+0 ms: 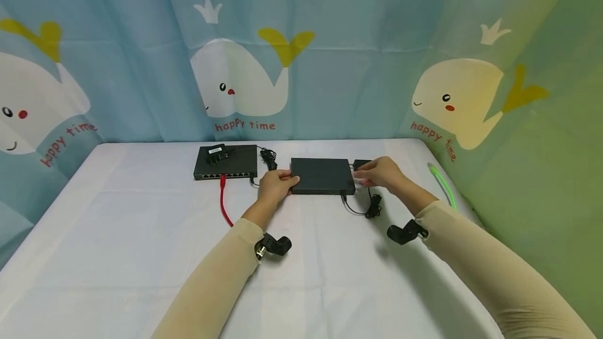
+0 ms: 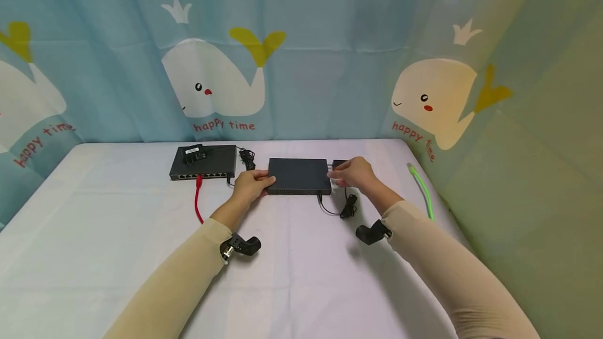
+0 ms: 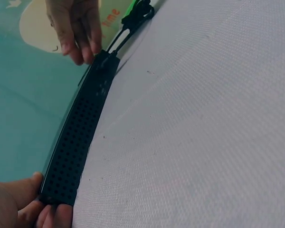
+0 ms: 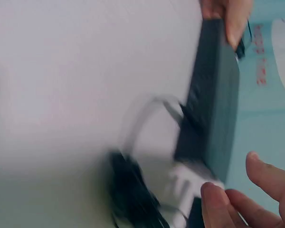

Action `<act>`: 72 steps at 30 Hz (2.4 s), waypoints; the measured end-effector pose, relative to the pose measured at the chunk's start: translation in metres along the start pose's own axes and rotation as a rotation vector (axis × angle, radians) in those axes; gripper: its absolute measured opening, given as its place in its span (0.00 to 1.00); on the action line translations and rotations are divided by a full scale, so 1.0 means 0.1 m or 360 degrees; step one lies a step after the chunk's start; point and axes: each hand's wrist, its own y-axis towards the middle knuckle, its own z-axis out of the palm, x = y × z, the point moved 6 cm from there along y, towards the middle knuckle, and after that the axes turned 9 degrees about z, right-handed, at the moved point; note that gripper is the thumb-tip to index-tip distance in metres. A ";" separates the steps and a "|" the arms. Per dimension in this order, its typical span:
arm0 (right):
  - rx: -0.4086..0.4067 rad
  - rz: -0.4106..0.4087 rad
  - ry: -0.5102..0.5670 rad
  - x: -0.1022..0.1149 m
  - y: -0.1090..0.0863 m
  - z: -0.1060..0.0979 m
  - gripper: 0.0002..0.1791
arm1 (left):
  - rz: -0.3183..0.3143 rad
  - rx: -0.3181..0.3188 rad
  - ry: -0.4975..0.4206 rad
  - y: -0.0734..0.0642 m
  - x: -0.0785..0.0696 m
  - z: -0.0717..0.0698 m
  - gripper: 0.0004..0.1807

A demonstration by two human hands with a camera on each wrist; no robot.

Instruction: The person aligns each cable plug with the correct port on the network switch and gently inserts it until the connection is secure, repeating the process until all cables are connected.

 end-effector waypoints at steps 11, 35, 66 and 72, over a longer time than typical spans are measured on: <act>-0.0218 -0.0155 -0.0211 -0.06 0.02 0.29 0.27 | -0.0008 0.0020 -0.0038 -0.02 0.01 0.00 0.22; -0.0069 -0.0107 -0.0025 -0.17 -0.16 0.37 0.25 | 0.0210 0.0124 0.0256 -0.28 -0.14 -0.18 0.21; -0.0085 -0.0013 -0.0098 -0.13 -0.16 0.38 0.24 | 0.0516 0.1029 0.1155 0.43 -0.53 0.03 0.21; -0.0057 0.0011 -0.0106 -0.14 -0.13 0.36 0.24 | 0.0513 0.0986 0.1149 0.34 -0.50 0.02 0.21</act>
